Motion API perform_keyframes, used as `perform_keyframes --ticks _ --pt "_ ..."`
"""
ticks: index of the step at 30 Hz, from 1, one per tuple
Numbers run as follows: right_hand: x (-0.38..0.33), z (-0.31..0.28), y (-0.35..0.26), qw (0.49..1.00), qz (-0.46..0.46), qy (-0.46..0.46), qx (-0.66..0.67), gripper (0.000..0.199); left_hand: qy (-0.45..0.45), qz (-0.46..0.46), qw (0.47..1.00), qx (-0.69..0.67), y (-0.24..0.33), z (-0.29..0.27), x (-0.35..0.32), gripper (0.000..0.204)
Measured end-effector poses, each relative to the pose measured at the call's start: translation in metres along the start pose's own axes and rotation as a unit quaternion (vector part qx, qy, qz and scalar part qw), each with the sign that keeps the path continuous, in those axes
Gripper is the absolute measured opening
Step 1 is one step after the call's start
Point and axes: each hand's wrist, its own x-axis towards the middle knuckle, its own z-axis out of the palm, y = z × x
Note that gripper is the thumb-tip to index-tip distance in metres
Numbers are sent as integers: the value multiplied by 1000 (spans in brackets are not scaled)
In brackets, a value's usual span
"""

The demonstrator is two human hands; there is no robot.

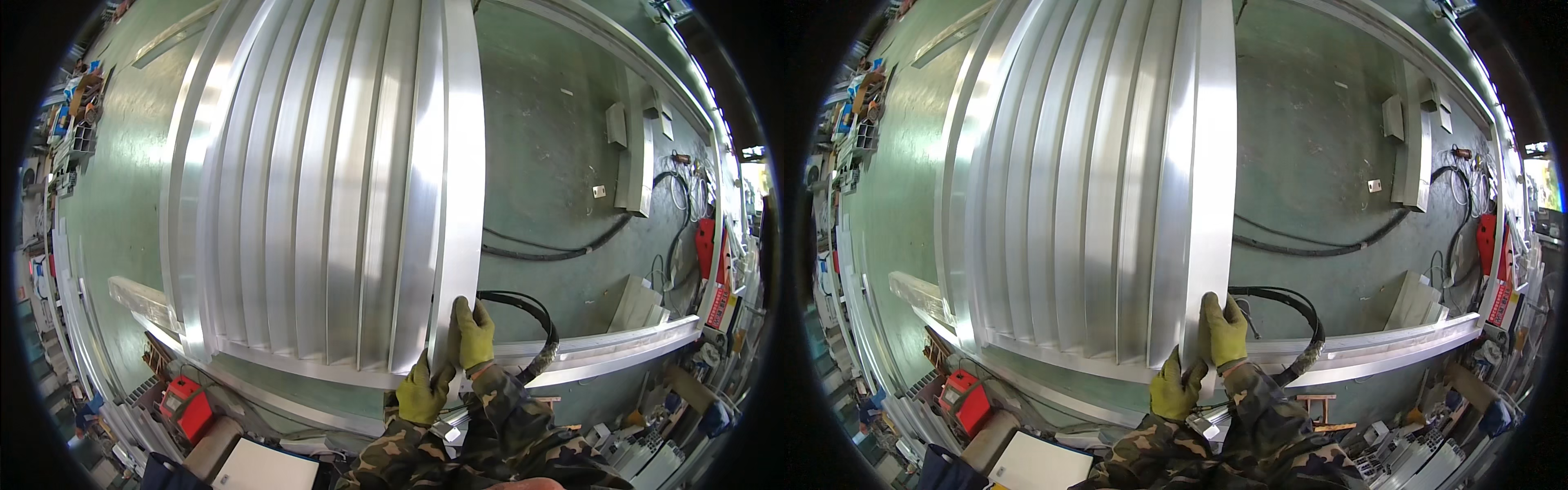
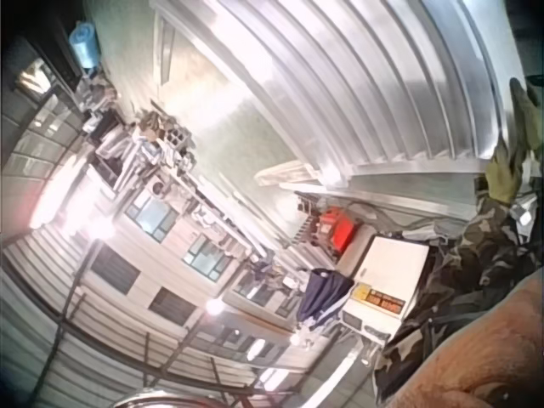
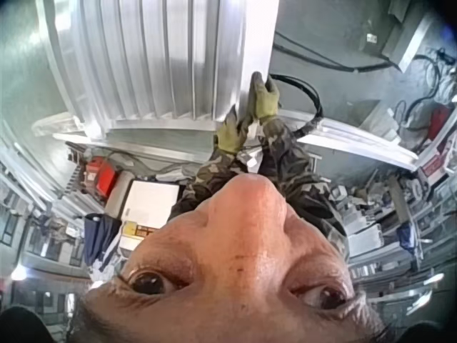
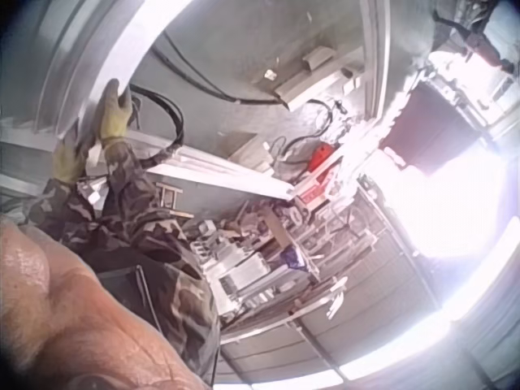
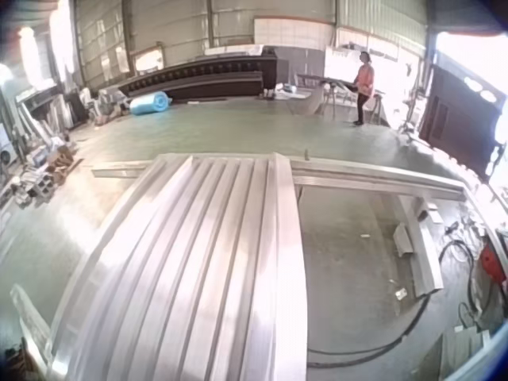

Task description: The person aligns multiple long aluminum profiles on a workbench and uses a handheld welding torch to tack-weld them together. They repeatedly reposition the profiles and apply short welds at several points along the frame.

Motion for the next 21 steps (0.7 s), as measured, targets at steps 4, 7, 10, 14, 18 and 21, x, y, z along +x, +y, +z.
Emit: perform_keyframes --ticks 4,7,10,14,18,21 --pt "5 -13 11 1000 -2 23 -12 33 -27 -6 1000 5 -2 2 -2 66" --pt "9 -22 12 999 24 25 -37 36 -39 -8 999 24 2 2 0 67" --pt "7 -18 9 999 12 23 -33 35 -37 -7 999 12 2 2 1 67" --pt "8 -18 13 999 10 19 -33 36 -35 -23 999 9 -1 4 -1 66" --pt "10 -17 14 999 11 24 -31 37 -54 -38 998 22 0 3 1 66" --pt "11 -15 15 1000 10 22 -14 37 -42 -24 999 20 -5 6 0 67"
